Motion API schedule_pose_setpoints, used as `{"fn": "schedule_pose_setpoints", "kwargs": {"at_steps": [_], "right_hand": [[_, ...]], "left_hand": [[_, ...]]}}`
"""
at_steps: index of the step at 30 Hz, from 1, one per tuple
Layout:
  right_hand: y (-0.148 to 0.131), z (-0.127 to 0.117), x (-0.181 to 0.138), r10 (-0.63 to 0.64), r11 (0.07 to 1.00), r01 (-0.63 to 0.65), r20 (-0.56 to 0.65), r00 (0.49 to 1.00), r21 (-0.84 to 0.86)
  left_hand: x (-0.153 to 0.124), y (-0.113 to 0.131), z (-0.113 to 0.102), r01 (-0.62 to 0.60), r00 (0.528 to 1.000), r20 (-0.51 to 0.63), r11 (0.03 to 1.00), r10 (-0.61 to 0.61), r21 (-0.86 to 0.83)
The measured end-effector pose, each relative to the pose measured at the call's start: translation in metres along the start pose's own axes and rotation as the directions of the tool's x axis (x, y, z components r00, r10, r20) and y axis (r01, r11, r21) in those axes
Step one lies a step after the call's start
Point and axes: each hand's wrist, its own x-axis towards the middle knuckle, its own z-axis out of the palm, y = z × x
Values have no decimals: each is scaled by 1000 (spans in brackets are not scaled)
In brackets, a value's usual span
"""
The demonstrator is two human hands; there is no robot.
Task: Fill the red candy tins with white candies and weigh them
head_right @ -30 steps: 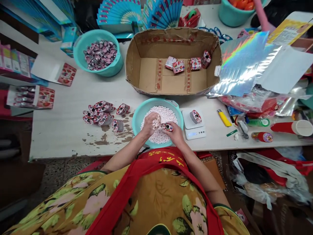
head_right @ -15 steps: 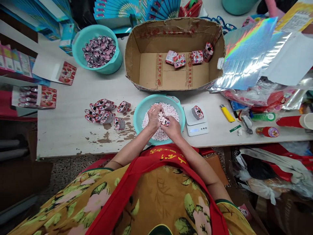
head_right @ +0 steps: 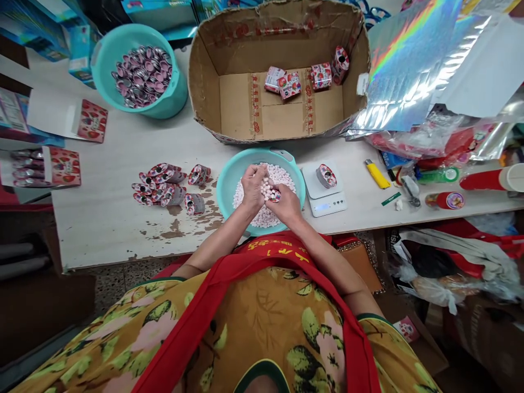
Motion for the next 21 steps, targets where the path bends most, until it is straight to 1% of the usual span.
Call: {"fn": "schedule_pose_setpoints", "kwargs": {"at_steps": [3, 6, 9, 11, 15, 21], "right_hand": [[2, 1, 1, -15, 999, 15, 17, 1000, 44], [1, 1, 2, 2, 997, -4, 27, 1000, 74], [-2, 1, 2, 17, 998, -19, 28, 999, 61], [-4, 1, 2, 22, 998, -24, 27, 999, 56], [-4, 0, 2, 36, 997, -37, 19, 999, 63], [3, -3, 1, 37, 978, -40, 18, 999, 204]], "left_hand": [[2, -2, 1, -15, 1000, 6, 998, 14, 59], [0, -2, 1, -13, 997, 75, 994, 4, 113], [-2, -2, -2, -39, 997, 65, 989, 30, 142], [-3, -2, -4, -37, 998, 54, 989, 29, 146], [-3, -1, -1, 32, 997, 66, 988, -42, 154], [-6, 5, 13, 49, 994, 96, 993, -60, 112]]}}
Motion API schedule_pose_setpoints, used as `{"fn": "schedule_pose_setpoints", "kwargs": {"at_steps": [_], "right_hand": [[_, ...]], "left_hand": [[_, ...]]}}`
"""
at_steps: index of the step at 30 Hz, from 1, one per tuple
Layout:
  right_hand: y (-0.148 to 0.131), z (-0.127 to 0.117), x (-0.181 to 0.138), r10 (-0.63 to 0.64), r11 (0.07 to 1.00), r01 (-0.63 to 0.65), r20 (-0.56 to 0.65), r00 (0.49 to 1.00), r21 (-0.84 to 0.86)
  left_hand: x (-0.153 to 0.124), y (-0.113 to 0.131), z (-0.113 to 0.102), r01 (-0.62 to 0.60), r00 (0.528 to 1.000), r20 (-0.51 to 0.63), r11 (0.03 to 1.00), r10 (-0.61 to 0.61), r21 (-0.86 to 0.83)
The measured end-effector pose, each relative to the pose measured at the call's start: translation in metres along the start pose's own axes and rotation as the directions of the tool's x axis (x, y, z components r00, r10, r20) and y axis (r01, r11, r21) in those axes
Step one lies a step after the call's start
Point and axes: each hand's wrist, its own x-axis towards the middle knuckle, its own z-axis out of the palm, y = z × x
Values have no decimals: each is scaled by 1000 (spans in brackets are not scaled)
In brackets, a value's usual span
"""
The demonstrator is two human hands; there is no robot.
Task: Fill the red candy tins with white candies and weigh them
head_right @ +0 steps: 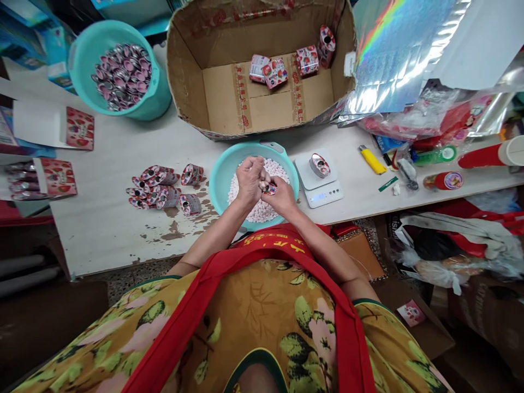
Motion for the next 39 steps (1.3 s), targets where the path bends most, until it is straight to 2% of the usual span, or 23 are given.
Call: {"fn": "schedule_pose_setpoints", "kwargs": {"at_steps": [3, 8, 11, 13, 14, 16, 18, 19, 20, 22, 24, 26, 27, 28, 30, 31, 32, 33, 34, 35, 37, 39], "right_hand": [[2, -1, 0, -3, 998, 3, -12, 1000, 69], [1, 3, 1, -76, 988, 75, 1, 997, 137], [3, 0, 1, -80, 976, 72, 32, 996, 206], [7, -7, 0, -73, 952, 46, 80, 994, 303], [10, -11, -1, -72, 934, 32, 99, 993, 356], [18, -19, -4, -65, 900, 11, 110, 992, 435], [27, -25, -7, -52, 884, -4, 107, 993, 468], [30, -27, -8, -44, 879, -13, 109, 993, 477], [33, -29, -9, -37, 871, -23, 112, 993, 490], [37, -33, -12, -25, 845, -35, 106, 994, 533], [39, -40, -16, -13, 803, -38, 82, 997, 595], [41, -52, -21, 17, 759, -36, 35, 999, 650], [43, -61, -25, 40, 755, -29, -2, 999, 655], [46, -71, -29, 66, 769, -20, -48, 997, 639], [55, -94, -38, 115, 833, -7, -161, 980, 553], [60, -106, -42, 132, 868, -6, -220, 967, 496], [66, -119, -46, 142, 896, -6, -275, 951, 444], [73, -130, -49, 152, 915, -8, -325, 934, 403], [79, -141, -51, 161, 929, -13, -372, 914, 370], [86, -149, -50, 171, 940, -21, -416, 893, 339], [101, -159, -38, 173, 959, -29, -503, 847, 281], [117, -157, -14, 134, 974, -3, -568, 812, 226]], "left_hand": [[-1, 4, 3, -6, 999, 40, 1000, 7, -31], [-2, 10, 4, 24, 997, 72, 999, -21, -36], [2, 19, -6, 74, 994, 81, 996, -70, -51], [6, 23, -21, 45, 998, 47, 999, -43, -28], [8, 23, -31, 13, 1000, 12, 1000, -14, 23], [14, 18, -54, -18, 999, -21, 955, 26, 295], [19, 6, -74, -1, 1000, 20, 793, -14, 610], [21, -1, -82, 6, 997, 47, 703, -56, 711], [24, -7, -86, 10, 993, 67, 632, -98, 775], [30, -16, -86, -10, 989, 89, 552, -117, 834], [39, -22, -72, -122, 986, 162, 459, -47, 880], [50, -26, -44, -330, 939, 341, 375, 39, 866], [56, -29, -26, -451, 886, 460, 343, 59, 824], [63, -33, -7, -567, 812, 581, 311, 56, 763], [74, -44, 33, -759, 620, 785, 244, -12, 604], [79, -51, 52, -825, 525, 849, 208, -63, 526], [82, -58, 70, -866, 455, 883, 172, -118, 469], [85, -66, 85, -887, 416, 891, 137, -182, 442], [87, -72, 98, -891, 403, 880, 113, -250, 440], [88, -77, 107, -878, 419, 855, 101, -305, 467], [89, -80, 114, -812, 508, 803, 137, -312, 567], [90, -69, 102, -734, 621, 760, 196, -192, 650]]}}
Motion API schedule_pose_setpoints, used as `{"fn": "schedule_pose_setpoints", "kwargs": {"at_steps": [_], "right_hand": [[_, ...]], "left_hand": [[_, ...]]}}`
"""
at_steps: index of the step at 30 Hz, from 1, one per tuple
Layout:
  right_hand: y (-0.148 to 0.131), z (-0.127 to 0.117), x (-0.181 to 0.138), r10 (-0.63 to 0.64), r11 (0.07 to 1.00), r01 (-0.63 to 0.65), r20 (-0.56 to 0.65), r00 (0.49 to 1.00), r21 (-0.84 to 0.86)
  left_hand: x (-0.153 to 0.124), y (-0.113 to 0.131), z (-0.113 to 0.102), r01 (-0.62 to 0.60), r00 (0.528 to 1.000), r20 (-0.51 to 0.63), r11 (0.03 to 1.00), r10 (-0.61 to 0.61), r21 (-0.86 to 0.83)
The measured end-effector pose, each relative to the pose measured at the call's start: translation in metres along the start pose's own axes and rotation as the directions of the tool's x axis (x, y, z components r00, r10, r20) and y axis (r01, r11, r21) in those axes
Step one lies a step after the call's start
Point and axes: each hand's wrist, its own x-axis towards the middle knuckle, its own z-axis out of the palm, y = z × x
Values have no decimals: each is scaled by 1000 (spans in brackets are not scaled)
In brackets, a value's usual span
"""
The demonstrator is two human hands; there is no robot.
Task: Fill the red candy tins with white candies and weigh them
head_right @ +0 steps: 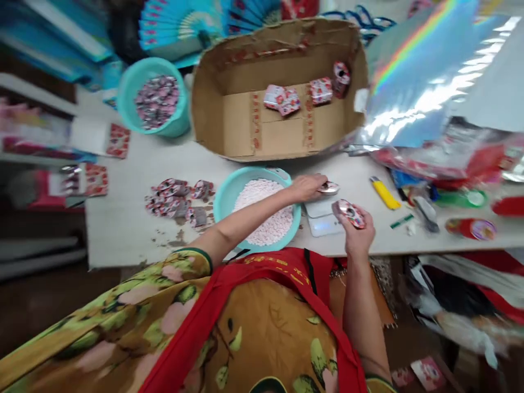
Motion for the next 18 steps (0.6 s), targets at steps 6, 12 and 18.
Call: {"fn": "schedule_pose_setpoints", "kwargs": {"at_steps": [6, 12, 18], "right_hand": [[26, 80, 36, -231, 942, 243, 79, 970, -230], [-51, 91, 55, -660, 677, 617, 41, 751, -402], [-161, 186, 151, -605, 635, 673, 299, 738, -379]], "left_hand": [[-140, -41, -93, 161, 687, -667, 955, -289, -249], [-249, -125, -121, 797, 297, -706, 574, -643, -187], [-241, -186, -77, 920, 201, -617, 363, -761, -148]]}}
